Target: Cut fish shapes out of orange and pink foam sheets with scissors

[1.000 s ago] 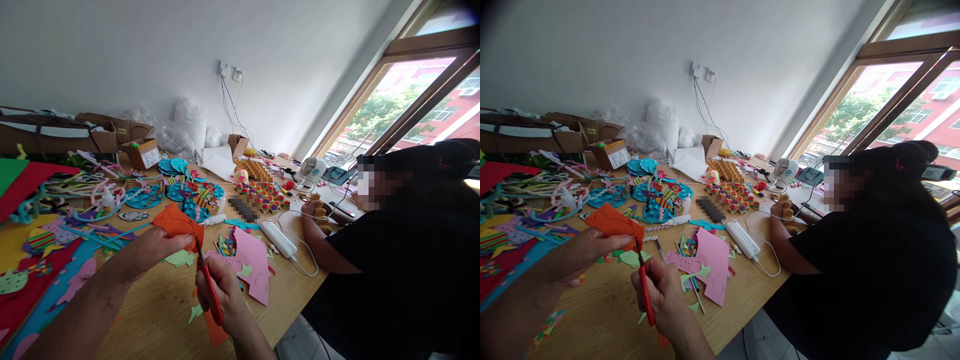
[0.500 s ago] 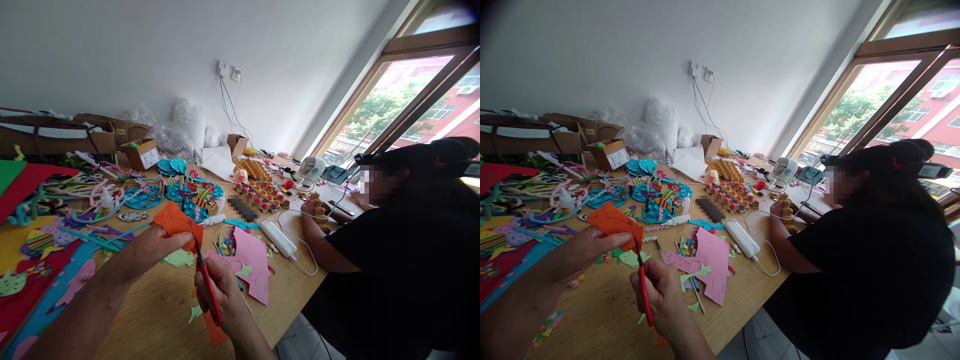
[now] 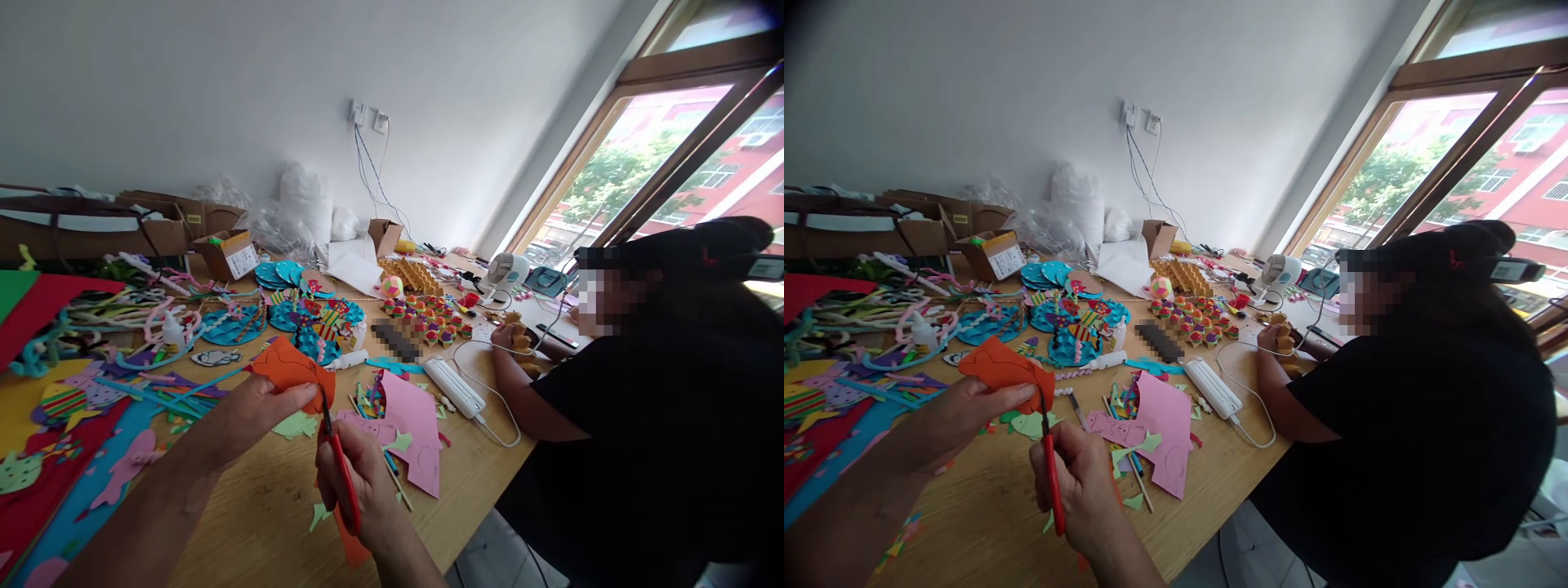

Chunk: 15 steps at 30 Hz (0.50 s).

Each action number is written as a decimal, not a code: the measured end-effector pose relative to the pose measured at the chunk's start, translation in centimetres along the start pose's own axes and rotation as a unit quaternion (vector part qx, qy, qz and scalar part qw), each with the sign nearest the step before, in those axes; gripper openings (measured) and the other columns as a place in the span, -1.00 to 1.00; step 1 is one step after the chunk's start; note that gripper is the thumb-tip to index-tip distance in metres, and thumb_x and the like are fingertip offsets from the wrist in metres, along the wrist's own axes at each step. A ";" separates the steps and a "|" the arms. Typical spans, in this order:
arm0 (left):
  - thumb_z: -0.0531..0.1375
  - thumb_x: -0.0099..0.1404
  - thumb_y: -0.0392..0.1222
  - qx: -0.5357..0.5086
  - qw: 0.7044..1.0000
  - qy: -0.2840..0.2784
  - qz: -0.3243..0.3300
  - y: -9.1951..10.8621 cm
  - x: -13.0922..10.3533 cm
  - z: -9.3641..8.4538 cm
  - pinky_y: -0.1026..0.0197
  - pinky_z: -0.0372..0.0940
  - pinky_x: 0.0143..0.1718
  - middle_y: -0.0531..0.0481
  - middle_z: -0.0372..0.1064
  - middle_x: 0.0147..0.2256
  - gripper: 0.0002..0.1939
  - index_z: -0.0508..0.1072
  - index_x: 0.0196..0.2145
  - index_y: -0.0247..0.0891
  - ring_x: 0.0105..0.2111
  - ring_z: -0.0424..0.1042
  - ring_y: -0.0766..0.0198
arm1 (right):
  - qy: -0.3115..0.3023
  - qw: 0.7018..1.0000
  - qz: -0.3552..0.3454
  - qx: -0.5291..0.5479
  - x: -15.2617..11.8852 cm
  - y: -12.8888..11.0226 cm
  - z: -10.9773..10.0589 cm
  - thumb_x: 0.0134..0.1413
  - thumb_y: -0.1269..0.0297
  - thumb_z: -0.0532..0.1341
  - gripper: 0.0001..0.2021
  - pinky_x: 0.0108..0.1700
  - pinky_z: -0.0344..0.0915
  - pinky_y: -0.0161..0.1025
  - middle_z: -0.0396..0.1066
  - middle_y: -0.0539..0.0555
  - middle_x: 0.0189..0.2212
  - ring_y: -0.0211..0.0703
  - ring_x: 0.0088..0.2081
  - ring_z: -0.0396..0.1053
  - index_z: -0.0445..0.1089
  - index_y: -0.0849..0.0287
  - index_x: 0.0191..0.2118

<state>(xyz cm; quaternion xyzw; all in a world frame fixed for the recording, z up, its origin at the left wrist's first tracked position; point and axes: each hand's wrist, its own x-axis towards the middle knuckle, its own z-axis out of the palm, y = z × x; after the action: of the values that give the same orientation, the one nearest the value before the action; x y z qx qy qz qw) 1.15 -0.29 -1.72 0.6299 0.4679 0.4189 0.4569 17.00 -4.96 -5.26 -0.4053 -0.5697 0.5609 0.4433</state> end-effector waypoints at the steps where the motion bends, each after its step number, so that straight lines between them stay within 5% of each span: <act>1: 0.16 0.13 -0.01 -0.001 1.000 0.002 -0.002 0.0 0.0 0.0 0.24 0.33 -0.27 0.12 0.44 -0.43 -0.81 0.43 -0.49 -0.16 -0.35 0.41 0.18 | 0.001 1.000 -0.002 0.003 0.0 0.1 0.0 0.05 0.23 0.11 -0.74 -0.66 0.02 -0.46 0.09 -0.15 -0.77 -0.41 -0.72 0.03 0.10 0.13 -0.59; 15: 0.15 0.09 0.05 0.040 0.998 0.023 -0.034 1.1 -0.2 0.3 0.22 0.34 -0.30 0.09 0.46 -0.47 -0.75 0.43 -0.53 -0.17 -0.35 0.42 0.11 | -0.013 0.999 0.003 0.035 0.2 0.9 -0.3 0.11 0.12 0.19 -0.67 -0.68 -0.03 -0.47 0.10 -0.16 -0.75 -0.42 -0.72 0.05 0.14 0.15 -0.56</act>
<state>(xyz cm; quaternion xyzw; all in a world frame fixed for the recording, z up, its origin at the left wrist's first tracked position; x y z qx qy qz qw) 1.63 -0.72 -0.80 0.6216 0.5155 0.3988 0.4346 17.17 -4.64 -6.12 -0.3838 -0.5542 0.5874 0.4478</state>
